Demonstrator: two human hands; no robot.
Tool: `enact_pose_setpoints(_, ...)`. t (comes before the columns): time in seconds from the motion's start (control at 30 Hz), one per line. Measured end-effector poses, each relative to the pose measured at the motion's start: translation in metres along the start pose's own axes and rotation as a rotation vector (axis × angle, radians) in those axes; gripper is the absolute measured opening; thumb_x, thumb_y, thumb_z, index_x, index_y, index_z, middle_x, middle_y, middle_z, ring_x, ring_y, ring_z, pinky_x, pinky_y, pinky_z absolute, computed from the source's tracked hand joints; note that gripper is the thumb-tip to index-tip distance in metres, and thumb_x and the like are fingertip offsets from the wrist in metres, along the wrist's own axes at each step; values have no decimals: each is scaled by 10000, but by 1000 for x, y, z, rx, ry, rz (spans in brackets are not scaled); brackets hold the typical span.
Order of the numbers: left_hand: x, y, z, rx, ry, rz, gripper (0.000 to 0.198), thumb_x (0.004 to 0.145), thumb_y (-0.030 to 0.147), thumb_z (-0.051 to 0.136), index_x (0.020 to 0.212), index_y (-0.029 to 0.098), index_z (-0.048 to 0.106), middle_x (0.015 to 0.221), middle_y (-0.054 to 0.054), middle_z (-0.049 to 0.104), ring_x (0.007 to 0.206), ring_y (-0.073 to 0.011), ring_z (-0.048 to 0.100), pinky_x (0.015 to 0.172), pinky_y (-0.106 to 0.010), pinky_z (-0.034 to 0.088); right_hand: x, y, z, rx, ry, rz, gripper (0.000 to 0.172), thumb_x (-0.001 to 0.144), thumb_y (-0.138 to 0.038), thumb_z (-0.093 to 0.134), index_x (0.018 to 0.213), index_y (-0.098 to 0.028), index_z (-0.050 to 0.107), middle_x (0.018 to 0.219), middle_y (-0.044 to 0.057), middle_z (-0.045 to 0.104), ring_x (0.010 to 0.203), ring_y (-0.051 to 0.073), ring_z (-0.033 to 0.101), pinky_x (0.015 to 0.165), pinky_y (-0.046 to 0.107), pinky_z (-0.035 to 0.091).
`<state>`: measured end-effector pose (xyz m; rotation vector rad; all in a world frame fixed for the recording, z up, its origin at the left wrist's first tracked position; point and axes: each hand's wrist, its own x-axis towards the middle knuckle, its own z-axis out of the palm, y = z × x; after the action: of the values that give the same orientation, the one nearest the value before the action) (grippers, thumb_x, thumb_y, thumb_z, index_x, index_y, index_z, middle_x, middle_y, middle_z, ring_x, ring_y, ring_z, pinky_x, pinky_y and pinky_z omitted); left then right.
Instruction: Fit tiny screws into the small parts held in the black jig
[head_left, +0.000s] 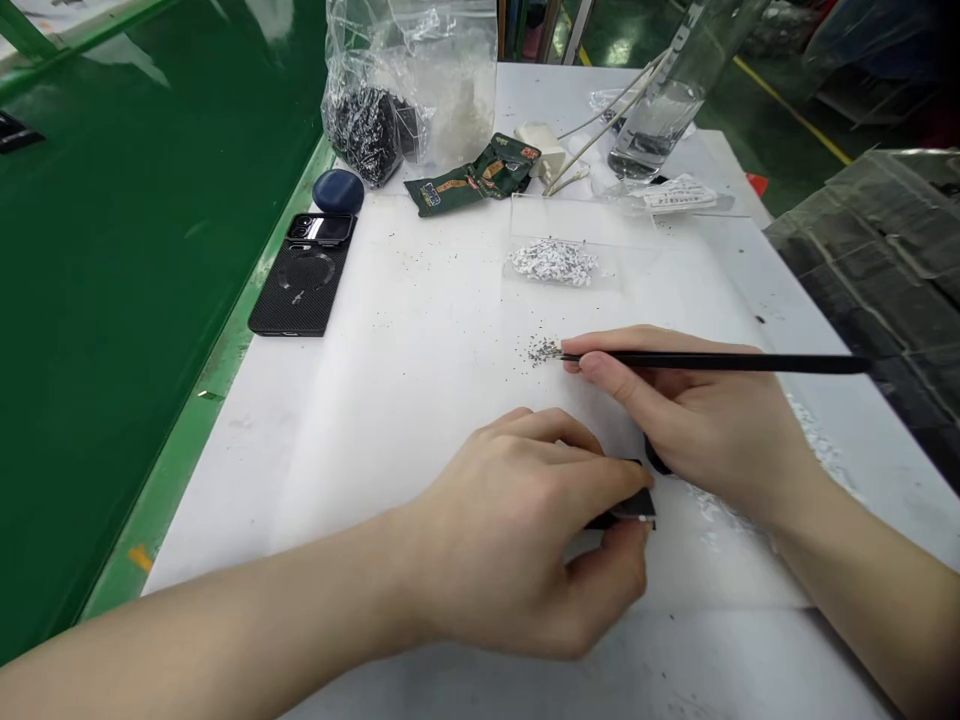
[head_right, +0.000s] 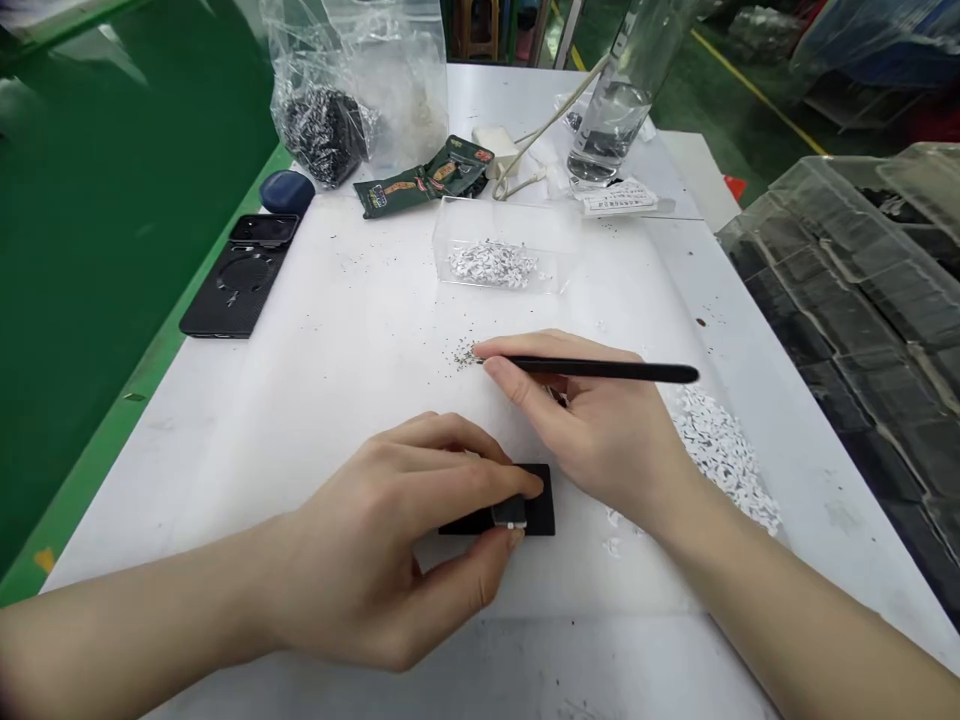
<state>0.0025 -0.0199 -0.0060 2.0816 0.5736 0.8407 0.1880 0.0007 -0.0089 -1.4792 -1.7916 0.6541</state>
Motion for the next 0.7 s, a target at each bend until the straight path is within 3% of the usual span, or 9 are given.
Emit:
enact_pose_setpoints(0.37,5,1,-5,-40,-86,-75,237,810,100,562,999,132,702,803,-56,752,753,-199,684,819,-353,557,-3,-7,4,-65,73,122,133,813,-277,759,913,-361,782,985,-78,795,873,161,757,745,241,637)
enact_pose_setpoints(0.57,5,-1,-5,-57,-97,-95,225,813,113,566,988,126,707,786,-57,750,755,-203,682,834,-360,558,-4,-8,5,-93,79,54,157,825,-274,747,932,-385,772,1007,-124,785,891,121,748,807,192,617)
enact_pose_setpoints(0.7,6,-1,-5,-62,-100,-109,228,822,116,566,1003,135,703,805,-54,757,773,-207,683,848,-368,560,-4,-7,5,-81,58,26,143,840,-265,731,919,-376,774,1007,-106,787,895,157,753,799,253,637)
